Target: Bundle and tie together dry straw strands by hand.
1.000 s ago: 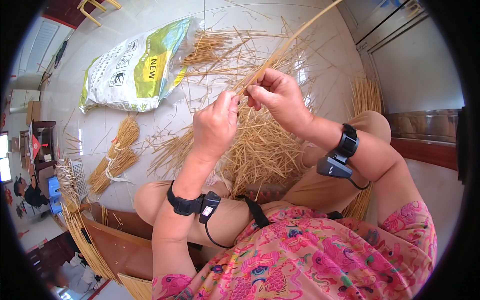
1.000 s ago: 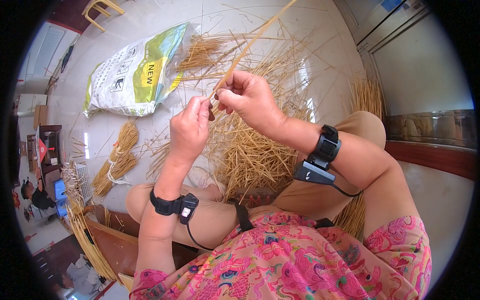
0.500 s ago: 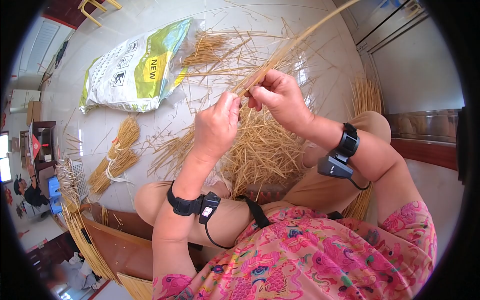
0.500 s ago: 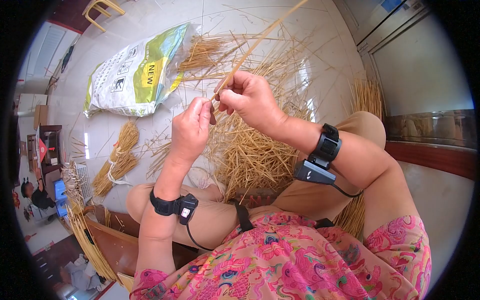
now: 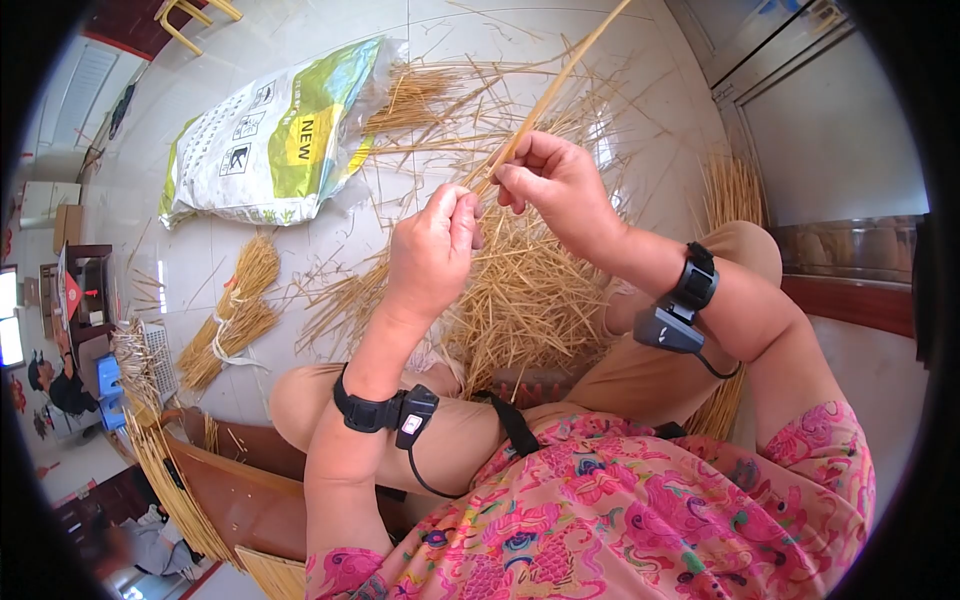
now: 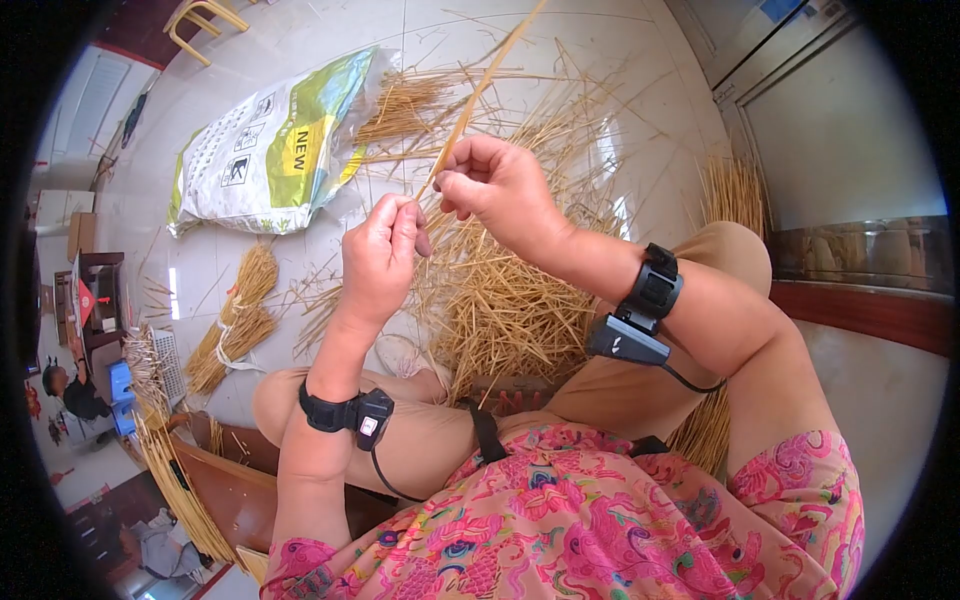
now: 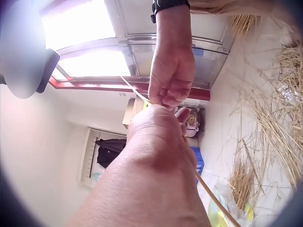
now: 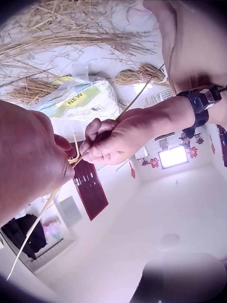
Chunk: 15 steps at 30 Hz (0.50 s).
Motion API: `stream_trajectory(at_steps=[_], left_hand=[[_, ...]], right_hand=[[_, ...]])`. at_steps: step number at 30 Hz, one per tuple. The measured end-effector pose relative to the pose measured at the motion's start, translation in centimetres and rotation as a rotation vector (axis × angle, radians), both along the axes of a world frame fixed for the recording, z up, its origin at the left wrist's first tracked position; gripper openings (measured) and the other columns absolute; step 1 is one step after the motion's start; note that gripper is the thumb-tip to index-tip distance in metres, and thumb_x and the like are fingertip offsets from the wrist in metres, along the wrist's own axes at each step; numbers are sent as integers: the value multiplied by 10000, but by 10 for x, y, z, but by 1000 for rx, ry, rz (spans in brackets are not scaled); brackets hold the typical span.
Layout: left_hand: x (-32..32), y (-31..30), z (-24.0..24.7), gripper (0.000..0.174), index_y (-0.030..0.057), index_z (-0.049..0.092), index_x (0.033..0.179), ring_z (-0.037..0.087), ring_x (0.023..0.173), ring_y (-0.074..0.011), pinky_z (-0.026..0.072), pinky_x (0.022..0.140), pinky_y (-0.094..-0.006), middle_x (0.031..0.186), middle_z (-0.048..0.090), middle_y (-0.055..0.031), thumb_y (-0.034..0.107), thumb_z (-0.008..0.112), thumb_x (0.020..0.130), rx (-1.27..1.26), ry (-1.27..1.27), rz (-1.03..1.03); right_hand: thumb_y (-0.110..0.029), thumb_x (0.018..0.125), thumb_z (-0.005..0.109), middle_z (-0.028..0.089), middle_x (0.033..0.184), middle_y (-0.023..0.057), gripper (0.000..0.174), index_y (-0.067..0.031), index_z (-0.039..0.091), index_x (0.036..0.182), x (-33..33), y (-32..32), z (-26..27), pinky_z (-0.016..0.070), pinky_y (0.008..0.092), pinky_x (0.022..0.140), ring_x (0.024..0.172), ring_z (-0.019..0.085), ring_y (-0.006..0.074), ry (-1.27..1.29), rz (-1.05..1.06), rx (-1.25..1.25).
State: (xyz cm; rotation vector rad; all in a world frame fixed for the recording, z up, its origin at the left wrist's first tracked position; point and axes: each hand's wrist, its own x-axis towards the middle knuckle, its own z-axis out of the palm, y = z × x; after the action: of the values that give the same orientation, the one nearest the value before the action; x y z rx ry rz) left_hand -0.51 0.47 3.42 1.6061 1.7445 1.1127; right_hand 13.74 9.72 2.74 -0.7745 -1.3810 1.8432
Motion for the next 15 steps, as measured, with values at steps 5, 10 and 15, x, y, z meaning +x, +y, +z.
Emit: stream_trajectory(at_steps=[5, 10, 15], left_hand=[[0, 2, -5, 103, 61, 542, 859, 606, 508, -236, 442, 464, -338, 545, 572, -71, 131, 504, 924, 57, 48, 36], [-1, 1, -4, 98, 63, 546, 865, 605, 506, -244, 441, 463, -343, 545, 573, -75, 135, 510, 922, 50, 58, 27], [-1, 1, -5, 102, 57, 545, 870, 607, 510, -252, 441, 463, -346, 545, 572, -83, 137, 509, 923, 35, 35, 0]], right_hand=[[-51, 855, 580, 602, 737, 39, 50, -2, 570, 857, 1, -3, 3, 458, 212, 569, 620, 562, 81, 34, 49, 6], [-55, 857, 570, 598, 742, 31, 47, -9, 567, 856, 1, -2, 2, 464, 210, 574, 630, 565, 73, 41, 54, 20], [-53, 854, 568, 586, 755, 19, 48, -9, 571, 873, 1, -1, -1, 468, 209, 573, 641, 570, 72, 22, 62, 53]])
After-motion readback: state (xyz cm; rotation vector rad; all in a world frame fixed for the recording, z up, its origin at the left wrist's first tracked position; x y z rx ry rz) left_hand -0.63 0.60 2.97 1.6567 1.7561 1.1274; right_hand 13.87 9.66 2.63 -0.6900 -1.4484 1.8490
